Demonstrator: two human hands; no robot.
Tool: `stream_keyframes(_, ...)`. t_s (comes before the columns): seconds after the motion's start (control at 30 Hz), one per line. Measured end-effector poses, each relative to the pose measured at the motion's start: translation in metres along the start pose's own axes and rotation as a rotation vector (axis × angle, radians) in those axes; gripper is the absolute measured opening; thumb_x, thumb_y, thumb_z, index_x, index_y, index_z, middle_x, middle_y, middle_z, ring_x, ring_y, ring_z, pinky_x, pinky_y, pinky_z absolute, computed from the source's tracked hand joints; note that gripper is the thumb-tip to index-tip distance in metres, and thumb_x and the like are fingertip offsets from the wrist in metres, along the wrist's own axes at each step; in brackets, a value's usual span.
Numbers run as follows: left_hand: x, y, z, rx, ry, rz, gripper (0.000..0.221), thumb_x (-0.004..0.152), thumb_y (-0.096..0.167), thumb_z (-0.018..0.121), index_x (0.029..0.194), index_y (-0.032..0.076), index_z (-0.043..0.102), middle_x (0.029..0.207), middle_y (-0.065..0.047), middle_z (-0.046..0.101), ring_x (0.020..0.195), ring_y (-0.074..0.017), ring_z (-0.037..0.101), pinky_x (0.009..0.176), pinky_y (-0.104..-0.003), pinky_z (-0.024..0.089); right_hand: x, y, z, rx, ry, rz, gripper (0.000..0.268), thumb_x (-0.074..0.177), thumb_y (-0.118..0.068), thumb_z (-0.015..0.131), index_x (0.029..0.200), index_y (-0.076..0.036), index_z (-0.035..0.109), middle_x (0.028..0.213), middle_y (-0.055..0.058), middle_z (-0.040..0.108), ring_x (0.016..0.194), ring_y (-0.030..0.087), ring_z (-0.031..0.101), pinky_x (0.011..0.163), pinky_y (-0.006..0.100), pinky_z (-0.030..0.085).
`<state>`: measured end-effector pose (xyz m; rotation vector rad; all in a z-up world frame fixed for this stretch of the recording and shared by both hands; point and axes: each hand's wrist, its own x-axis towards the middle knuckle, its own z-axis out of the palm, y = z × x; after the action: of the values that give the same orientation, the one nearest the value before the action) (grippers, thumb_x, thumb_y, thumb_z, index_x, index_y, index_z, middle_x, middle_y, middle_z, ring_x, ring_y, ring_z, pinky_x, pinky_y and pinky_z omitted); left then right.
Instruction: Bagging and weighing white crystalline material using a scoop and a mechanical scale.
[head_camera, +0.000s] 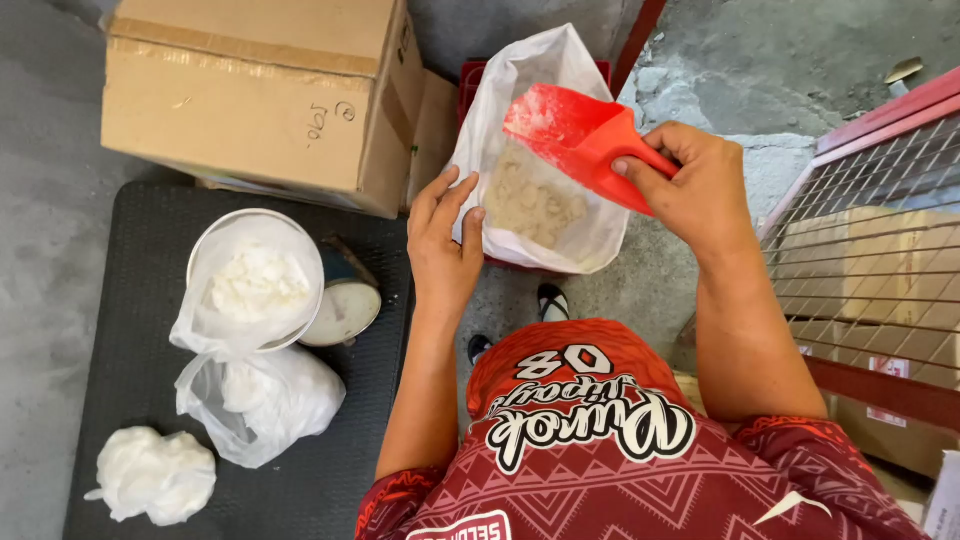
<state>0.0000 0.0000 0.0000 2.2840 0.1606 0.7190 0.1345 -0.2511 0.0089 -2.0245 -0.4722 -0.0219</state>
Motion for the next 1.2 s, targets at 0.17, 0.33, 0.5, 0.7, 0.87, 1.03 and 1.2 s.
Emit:
stream_keyframes(0.17,0.001,-0.011,0.023,0.057,-0.055,-0.067,0.039,0.094,0.008,0.073,0.132,0.009,0.069,0.142,-0.018,0.060,0.123,-0.0344,0.061,0.107,-0.044,0.047,0.015,0.029,-0.002,-0.235,-0.063,-0.039,0.024,0.089,-0.022,0.085,0.099,-0.003,0.074,0.078,0.013,0.070,0.067,0.021,0.060,0.061,0.035,0.048)
stream_keyframes(0.33,-0.011,-0.026,0.042,0.208,-0.118,-0.083,0.046,0.087,0.010,0.076,0.133,0.010,0.069,0.143,-0.020,0.058,0.127,-0.0390,0.056,0.104,-0.047,0.043,0.053,0.047,0.049,-0.624,-0.266,-0.240,0.021,0.084,-0.032,0.081,0.089,-0.013,0.073,0.078,0.011,0.073,0.069,0.037,0.066,0.076,0.050,0.049)
stream_keyframes(0.5,-0.022,-0.025,0.044,0.248,-0.099,-0.161,0.050,0.089,0.010,0.075,0.138,0.008,0.065,0.144,-0.017,0.059,0.126,-0.0375,0.056,0.104,-0.047,0.043,0.105,0.106,0.132,-0.824,-0.371,-0.628,0.005,0.078,-0.012,0.070,0.082,-0.015,0.069,0.075,0.008,0.071,0.071,0.029,0.069,0.075,0.047,0.047)
stream_keyframes(0.7,-0.025,-0.022,0.045,0.256,-0.099,-0.206,0.053,0.086,0.010,0.075,0.139,0.010,0.065,0.140,-0.013,0.062,0.122,-0.0348,0.057,0.101,-0.046,0.045,0.126,0.127,0.176,-0.765,-0.444,-0.739,0.003,0.073,-0.012,0.069,0.071,-0.014,0.068,0.070,0.011,0.069,0.069,0.030,0.069,0.083,0.048,0.048)
stream_keyframes(0.87,-0.020,-0.020,0.045,0.232,-0.073,-0.217,0.050,0.089,0.009,0.074,0.138,0.011,0.066,0.138,-0.011,0.065,0.120,-0.0334,0.059,0.100,-0.044,0.046,0.105,0.113,0.161,-0.679,-0.522,-0.625,0.008,0.078,-0.018,0.071,0.075,-0.011,0.070,0.069,0.015,0.070,0.066,0.033,0.069,0.072,0.049,0.047)
stream_keyframes(1.03,-0.018,-0.025,0.048,0.230,-0.046,-0.205,0.044,0.091,0.010,0.074,0.134,0.011,0.069,0.135,-0.010,0.068,0.117,-0.0320,0.062,0.101,-0.044,0.046,0.093,0.128,0.162,-0.683,-0.470,-0.642,0.005,0.080,-0.015,0.069,0.076,-0.011,0.069,0.072,0.014,0.070,0.069,0.032,0.070,0.074,0.046,0.048)
stream_keyframes(1.2,-0.014,-0.022,0.044,0.197,-0.031,-0.192,0.039,0.091,0.008,0.073,0.130,0.009,0.071,0.132,-0.011,0.070,0.116,-0.0326,0.064,0.100,-0.043,0.048,0.074,0.121,0.154,-0.674,-0.582,-0.719,0.005,0.076,-0.015,0.068,0.072,-0.012,0.069,0.068,0.012,0.069,0.069,0.031,0.069,0.077,0.046,0.048)
